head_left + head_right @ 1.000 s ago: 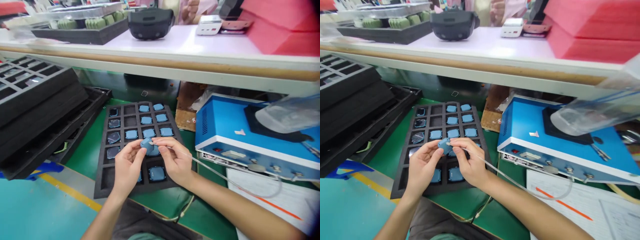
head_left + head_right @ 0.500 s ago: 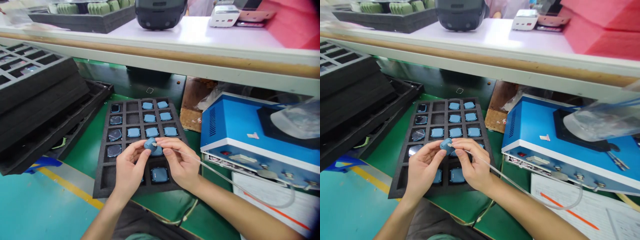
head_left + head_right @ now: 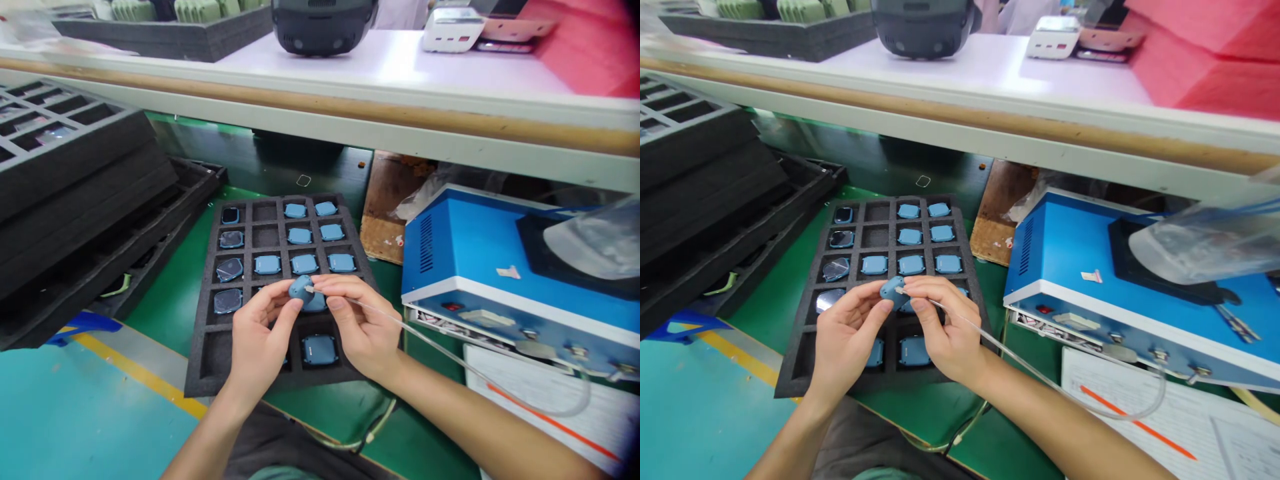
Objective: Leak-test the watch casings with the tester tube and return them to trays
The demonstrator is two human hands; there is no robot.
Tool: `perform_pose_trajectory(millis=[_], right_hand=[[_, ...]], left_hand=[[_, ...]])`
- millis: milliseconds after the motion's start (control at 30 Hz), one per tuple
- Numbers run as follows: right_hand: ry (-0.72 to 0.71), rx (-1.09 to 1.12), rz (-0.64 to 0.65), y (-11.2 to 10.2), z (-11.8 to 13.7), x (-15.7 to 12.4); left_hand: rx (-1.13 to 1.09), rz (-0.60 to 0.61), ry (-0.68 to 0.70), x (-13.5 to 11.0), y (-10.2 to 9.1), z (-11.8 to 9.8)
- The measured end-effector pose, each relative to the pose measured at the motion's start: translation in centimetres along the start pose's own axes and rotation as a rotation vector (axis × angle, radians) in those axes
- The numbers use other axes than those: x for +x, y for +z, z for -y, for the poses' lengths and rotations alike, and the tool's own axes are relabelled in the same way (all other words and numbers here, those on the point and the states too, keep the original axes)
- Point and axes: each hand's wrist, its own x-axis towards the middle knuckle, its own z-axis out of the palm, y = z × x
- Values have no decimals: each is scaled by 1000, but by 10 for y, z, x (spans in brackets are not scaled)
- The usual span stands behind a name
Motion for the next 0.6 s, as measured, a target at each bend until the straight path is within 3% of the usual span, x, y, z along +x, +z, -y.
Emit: perform_pose_trajectory(millis=[600], right_hand=[[-30,47,-8,2,1,7]], left_hand=[[108,-50,26,3,-3,-1]])
